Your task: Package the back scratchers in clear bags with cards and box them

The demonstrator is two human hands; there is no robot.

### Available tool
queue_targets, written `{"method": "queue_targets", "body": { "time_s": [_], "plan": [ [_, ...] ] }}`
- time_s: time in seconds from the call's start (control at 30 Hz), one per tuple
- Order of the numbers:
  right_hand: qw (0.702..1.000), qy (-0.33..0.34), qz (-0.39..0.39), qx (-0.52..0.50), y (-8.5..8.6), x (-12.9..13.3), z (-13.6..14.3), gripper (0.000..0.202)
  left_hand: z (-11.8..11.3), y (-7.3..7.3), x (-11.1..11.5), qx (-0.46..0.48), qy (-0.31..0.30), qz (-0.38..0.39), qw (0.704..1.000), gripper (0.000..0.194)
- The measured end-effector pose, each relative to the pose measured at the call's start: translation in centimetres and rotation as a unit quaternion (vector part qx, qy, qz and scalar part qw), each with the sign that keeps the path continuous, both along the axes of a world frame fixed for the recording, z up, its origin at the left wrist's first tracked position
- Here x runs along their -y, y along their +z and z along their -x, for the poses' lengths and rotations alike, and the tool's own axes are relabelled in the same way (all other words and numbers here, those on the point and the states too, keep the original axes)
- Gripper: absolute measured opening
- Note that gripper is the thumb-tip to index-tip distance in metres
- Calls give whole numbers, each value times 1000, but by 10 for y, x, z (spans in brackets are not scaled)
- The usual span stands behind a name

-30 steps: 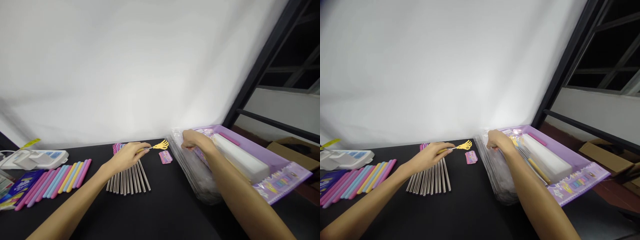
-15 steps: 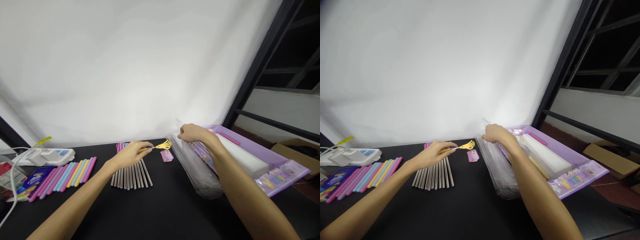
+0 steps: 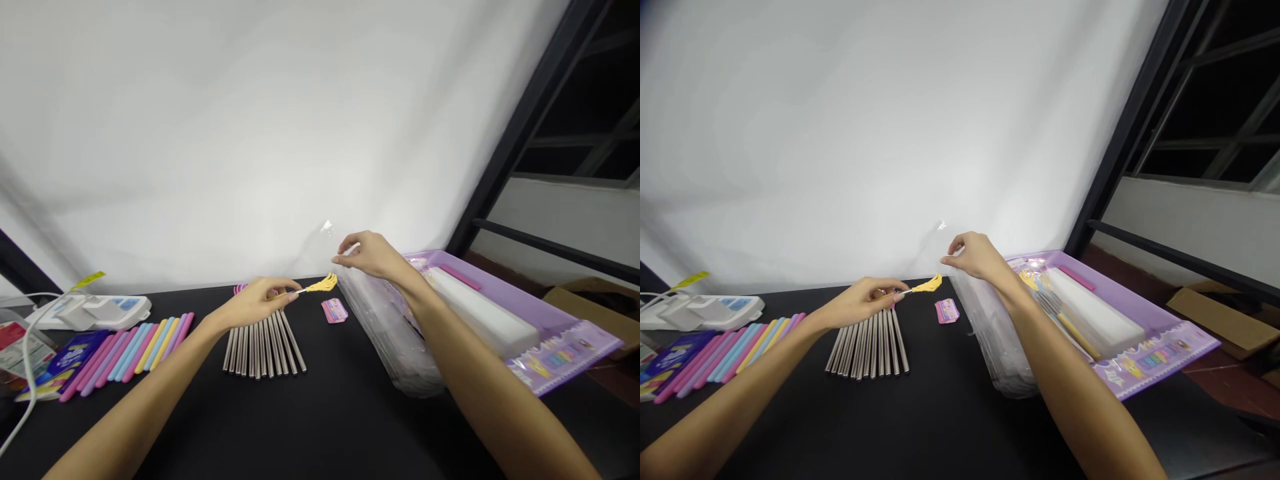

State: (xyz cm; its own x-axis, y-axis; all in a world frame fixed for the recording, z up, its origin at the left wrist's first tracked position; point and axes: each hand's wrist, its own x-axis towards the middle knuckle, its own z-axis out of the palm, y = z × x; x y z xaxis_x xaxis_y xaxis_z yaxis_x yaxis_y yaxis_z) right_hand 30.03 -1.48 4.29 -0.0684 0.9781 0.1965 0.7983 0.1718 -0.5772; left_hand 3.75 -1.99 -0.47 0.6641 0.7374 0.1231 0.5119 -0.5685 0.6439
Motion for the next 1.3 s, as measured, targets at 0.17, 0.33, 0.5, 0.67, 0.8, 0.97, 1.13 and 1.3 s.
{"method": "queue_targets", "body": {
  "time_s": [0.17, 0.33, 0.5, 0.67, 0.8, 0.97, 1.13, 1.3],
  "plan": [
    [981, 76, -31, -173, -13, -11, 0, 78, -2, -3, -1, 0, -11, 23, 1000, 40],
    [967, 92, -12, -236, -17, -12, 5, 17, -2, -5, -4, -5, -12, 12, 1000, 40],
    [965, 117, -2, -234, -19, -11, 11, 23, -2, -5, -4, -5, -8, 8, 1000, 40],
    [934, 128, 61, -327, -19, -10, 14, 17, -1, -7, -3, -7, -14, 20, 1000, 41],
    [902, 134, 103, -397, -20, -11, 7, 23, 1, -7, -3, -8, -4, 1, 1000, 42],
    [885, 200, 162, -388, -24, -13, 0, 26, 2, -8, -5, -15, -2, -5, 1000, 41],
    [902, 147, 127, -385, -25, -14, 6, 20, 3, -13, -9, -11, -2, 6, 1000, 41],
    [899, 136, 147, -389, -27, -16, 5, 25, 3, -15, -10, -6, -9, 6, 1000, 39]
  ]
}}
